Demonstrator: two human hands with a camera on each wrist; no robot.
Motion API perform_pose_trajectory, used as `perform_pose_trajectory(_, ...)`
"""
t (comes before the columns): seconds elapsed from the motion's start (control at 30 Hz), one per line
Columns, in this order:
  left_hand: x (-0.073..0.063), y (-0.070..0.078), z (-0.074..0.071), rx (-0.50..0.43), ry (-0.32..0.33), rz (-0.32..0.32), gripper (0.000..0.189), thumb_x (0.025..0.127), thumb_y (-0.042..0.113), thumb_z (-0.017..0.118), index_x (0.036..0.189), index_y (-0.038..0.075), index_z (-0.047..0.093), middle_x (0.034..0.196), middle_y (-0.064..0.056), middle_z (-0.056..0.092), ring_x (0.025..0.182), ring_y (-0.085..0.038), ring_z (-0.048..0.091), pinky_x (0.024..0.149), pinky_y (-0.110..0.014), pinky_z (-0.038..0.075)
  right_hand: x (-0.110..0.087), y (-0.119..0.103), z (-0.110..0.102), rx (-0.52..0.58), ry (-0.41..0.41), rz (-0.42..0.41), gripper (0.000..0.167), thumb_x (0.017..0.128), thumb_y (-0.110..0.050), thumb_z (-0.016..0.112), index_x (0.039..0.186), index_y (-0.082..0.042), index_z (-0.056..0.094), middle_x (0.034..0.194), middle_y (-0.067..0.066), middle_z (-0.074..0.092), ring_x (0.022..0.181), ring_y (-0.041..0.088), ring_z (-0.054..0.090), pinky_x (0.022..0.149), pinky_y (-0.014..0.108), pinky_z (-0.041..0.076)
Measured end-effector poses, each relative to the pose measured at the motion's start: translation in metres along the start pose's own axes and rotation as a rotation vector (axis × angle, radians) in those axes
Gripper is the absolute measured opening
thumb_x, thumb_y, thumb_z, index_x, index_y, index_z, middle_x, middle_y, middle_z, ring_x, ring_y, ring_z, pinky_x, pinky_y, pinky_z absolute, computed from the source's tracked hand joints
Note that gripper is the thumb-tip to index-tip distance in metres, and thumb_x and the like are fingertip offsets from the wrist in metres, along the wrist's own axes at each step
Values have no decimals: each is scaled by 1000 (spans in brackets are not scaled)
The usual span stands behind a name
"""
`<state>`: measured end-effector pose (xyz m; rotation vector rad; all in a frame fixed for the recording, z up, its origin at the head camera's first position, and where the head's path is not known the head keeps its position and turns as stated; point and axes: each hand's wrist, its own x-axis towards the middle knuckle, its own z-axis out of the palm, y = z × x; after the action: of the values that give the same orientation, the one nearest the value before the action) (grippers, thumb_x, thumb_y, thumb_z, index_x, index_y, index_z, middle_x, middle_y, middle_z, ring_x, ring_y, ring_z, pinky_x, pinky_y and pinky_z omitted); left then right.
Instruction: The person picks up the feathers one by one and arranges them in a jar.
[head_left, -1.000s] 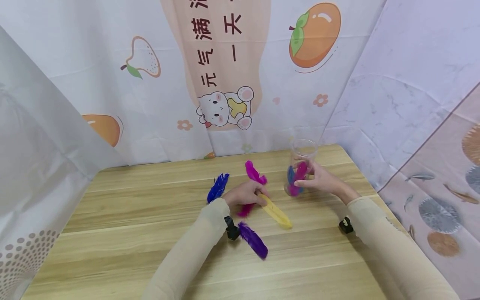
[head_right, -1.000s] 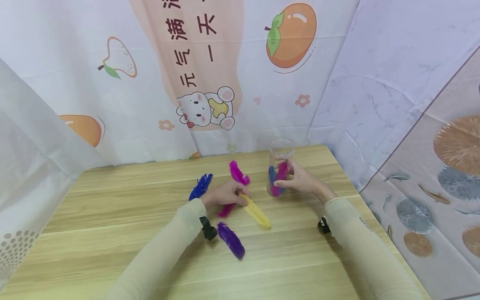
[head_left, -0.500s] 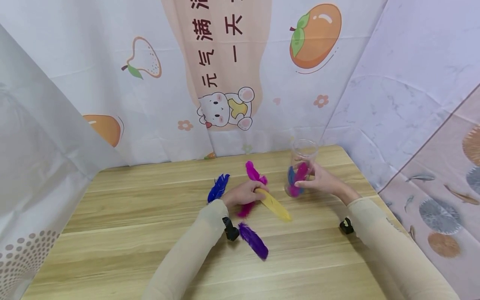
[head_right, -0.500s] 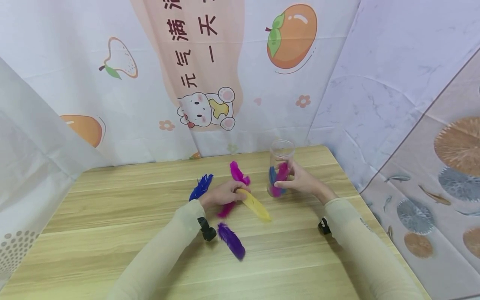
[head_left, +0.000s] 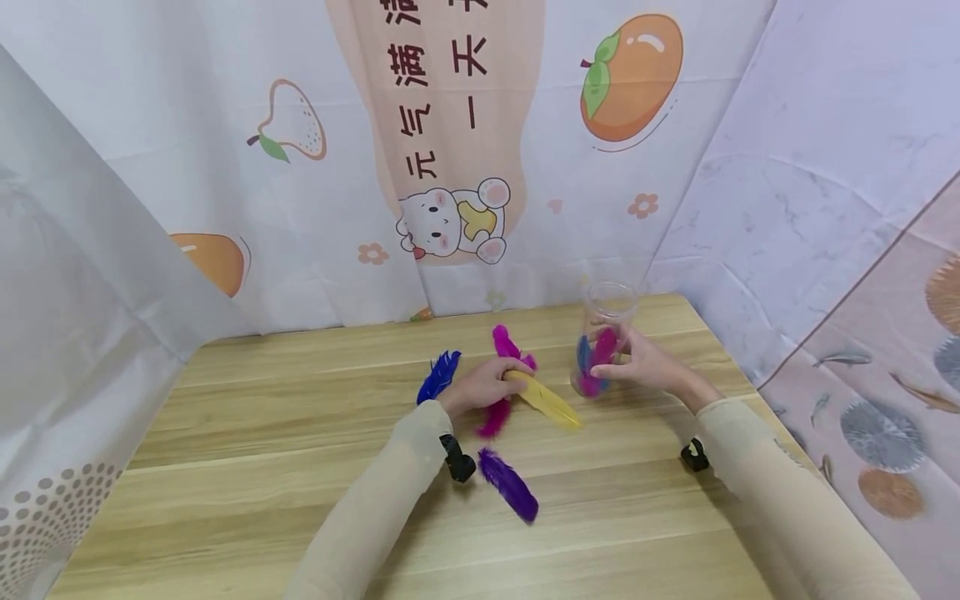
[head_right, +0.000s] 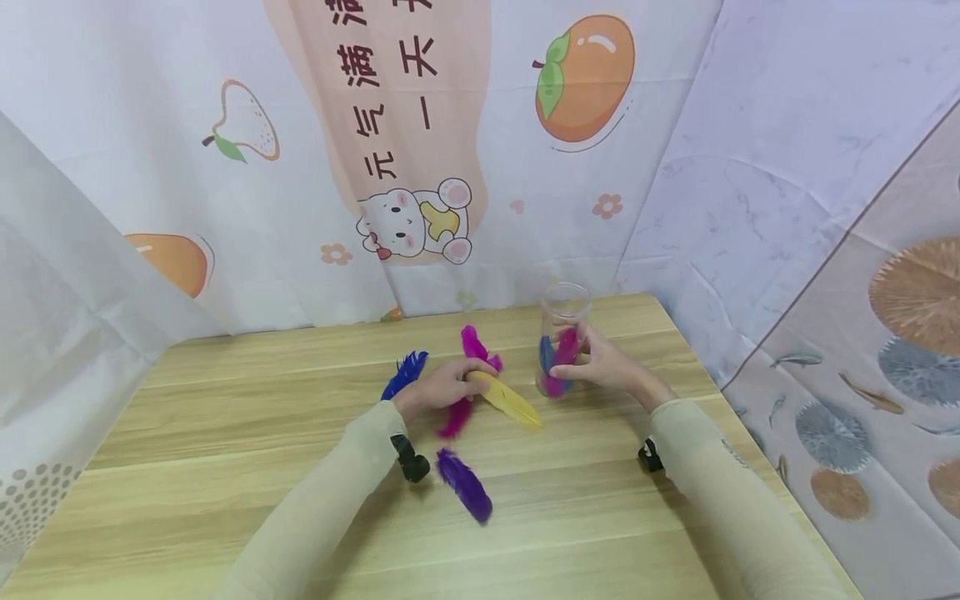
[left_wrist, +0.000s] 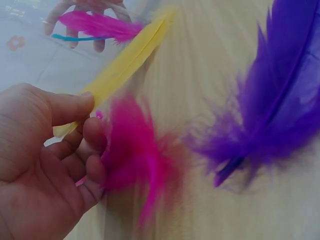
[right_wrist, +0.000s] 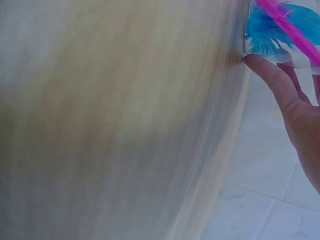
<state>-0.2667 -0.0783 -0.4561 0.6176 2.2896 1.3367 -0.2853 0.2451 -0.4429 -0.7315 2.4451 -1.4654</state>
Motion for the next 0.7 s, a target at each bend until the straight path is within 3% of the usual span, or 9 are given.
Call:
perform_pose_trajectory(0.17,1,-3,-4,-28,38,42,30,100,15,66,128,4,66,101,-5,65,75,-13,57,65,-22,47,1,2,0,7,5,-10,83,87,-13,81,152,-10,30,139,20,53,120,38,55,105,62,41)
perform_pose_trajectory(0.33,0,0,-7,-133,77,55,32,97,17,71,126,2,67,114,-6,68,90,-15,64,80,-27,56,1,3,0,11,5,-5,83,87,-15,82,153,-12,30,141,20,52,122,38,54,106,63,41)
perform_pose_trajectory(0.43,0,0,-9,-175,121,33,31,94,21,75,120,5,70,107,-6,70,90,-17,65,84,-33,58,1,3,0,15,0,-2,84,88,-16,82,153,-12,30,142,20,51,124,38,53,107,63,40)
perform_pose_trajectory(0.6,-1,2,-10,-229,198,22,27,91,27,79,111,10,76,98,-4,70,85,-18,64,76,-30,57,1,4,1,38,-3,-6,84,88,-13,81,153,-10,29,141,20,52,123,39,53,106,62,41)
perform_pose_trajectory(0.7,-3,6,-10,-302,228,43,25,92,24,78,112,9,75,97,-7,71,89,-31,65,76,-35,57,1,4,1,56,-3,-6,83,88,-11,80,153,-9,30,140,20,51,121,38,52,104,59,43)
